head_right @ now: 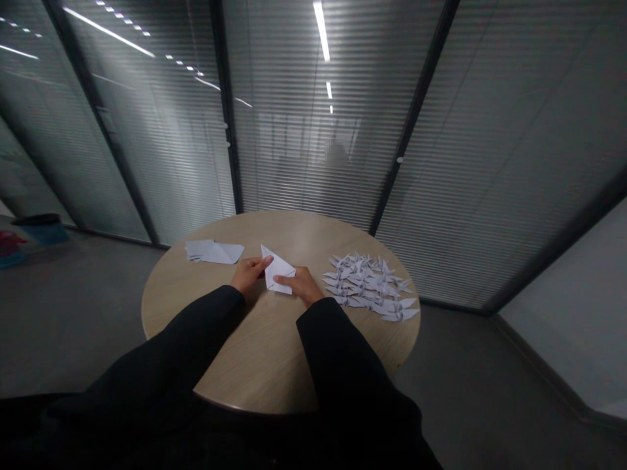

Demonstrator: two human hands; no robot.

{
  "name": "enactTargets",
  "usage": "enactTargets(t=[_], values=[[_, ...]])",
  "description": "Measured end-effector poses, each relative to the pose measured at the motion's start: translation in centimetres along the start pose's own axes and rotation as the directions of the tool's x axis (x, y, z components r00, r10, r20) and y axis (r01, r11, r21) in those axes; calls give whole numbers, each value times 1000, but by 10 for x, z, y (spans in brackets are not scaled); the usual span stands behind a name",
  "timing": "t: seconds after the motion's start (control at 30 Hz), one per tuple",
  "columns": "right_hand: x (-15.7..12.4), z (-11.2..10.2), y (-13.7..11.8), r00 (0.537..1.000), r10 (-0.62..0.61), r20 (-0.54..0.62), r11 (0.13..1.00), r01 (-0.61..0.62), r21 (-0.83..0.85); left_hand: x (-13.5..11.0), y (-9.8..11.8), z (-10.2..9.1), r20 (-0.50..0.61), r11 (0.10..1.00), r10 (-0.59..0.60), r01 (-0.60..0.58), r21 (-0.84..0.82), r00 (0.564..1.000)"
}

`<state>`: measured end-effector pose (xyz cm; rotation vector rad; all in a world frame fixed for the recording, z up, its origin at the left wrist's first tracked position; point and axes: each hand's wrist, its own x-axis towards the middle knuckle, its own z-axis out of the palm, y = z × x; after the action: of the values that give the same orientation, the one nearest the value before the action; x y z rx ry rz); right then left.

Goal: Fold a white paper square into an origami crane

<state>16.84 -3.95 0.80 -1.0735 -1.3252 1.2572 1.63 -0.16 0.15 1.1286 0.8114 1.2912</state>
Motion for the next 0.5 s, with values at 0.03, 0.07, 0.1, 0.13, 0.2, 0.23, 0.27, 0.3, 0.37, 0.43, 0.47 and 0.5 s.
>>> enactTargets(t=[0.03,0.07,0.1,0.13,0.2,0.23,0.27,0.3,0.37,0.43,0.47,0.5], values=[[0,0,0,1000,0,-3,1000,0,-10,0,1,0,15,1000,7,-8,25,1000],[1,-1,0,1000,-4,-9,1000,3,-18,0,1,0,28,998,13,-14,53,1000],[1,-1,1,1000,-9,-18,1000,9,-25,0,2,-1,36,997,16,-19,73,999],[2,-1,1,1000,-17,-25,999,16,-29,0,2,0,38,997,17,-20,77,999],[2,-2,2,999,-31,-37,999,30,-23,0,3,0,46,998,11,-13,54,999],[2,-2,2,999,-32,-43,999,32,-17,0,3,1,61,999,4,-6,34,998],[2,-1,2,998,-30,-49,1000,30,-10,-1,3,1,85,1000,-6,4,16,996],[2,-1,1,998,-27,-54,1000,27,-6,-1,2,1,111,1000,-14,14,3,994],[1,0,0,998,-21,-58,1000,21,-6,-1,1,1,153,1000,-22,22,2,988],[-1,1,-1,998,-25,-49,1000,24,-21,-1,0,0,162,1000,-10,6,23,987],[-2,1,-1,999,-30,-44,999,29,-33,-1,0,-1,159,999,-2,-4,35,987],[-2,1,-2,999,-35,-41,998,33,-49,0,0,-2,160,999,5,-12,45,987]])
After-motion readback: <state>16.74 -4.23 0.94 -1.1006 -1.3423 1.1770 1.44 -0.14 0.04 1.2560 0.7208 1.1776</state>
